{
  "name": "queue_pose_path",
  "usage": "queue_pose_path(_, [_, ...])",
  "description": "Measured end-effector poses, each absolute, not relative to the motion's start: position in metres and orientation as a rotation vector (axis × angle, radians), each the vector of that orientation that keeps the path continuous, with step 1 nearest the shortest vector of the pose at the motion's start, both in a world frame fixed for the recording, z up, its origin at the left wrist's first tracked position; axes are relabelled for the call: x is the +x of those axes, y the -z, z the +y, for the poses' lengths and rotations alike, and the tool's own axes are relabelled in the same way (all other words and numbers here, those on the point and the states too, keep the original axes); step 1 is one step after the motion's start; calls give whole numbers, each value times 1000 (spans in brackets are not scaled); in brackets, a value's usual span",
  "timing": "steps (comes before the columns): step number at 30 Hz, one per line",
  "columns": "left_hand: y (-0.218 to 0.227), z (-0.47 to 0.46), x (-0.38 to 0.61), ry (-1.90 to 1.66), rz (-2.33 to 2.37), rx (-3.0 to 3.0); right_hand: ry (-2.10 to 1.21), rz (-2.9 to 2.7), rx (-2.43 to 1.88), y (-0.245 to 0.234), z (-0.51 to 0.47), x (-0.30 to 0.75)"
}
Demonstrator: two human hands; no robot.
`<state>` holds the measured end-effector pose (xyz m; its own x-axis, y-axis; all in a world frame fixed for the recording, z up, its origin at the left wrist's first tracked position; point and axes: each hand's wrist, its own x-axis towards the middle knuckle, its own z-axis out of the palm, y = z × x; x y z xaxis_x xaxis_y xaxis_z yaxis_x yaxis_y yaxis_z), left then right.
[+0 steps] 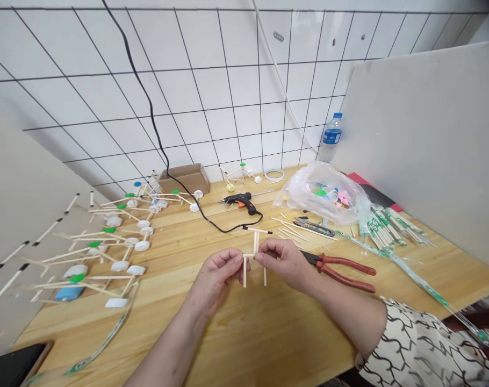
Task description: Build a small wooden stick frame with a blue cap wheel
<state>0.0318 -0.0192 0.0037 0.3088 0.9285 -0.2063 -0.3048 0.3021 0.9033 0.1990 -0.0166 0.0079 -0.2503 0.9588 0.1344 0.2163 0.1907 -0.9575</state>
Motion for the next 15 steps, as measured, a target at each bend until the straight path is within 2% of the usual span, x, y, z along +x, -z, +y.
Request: queue_pose_path(15, [-6, -21, 33, -991, 1031, 1049, -981, -1727, -1144, 0, -15, 198])
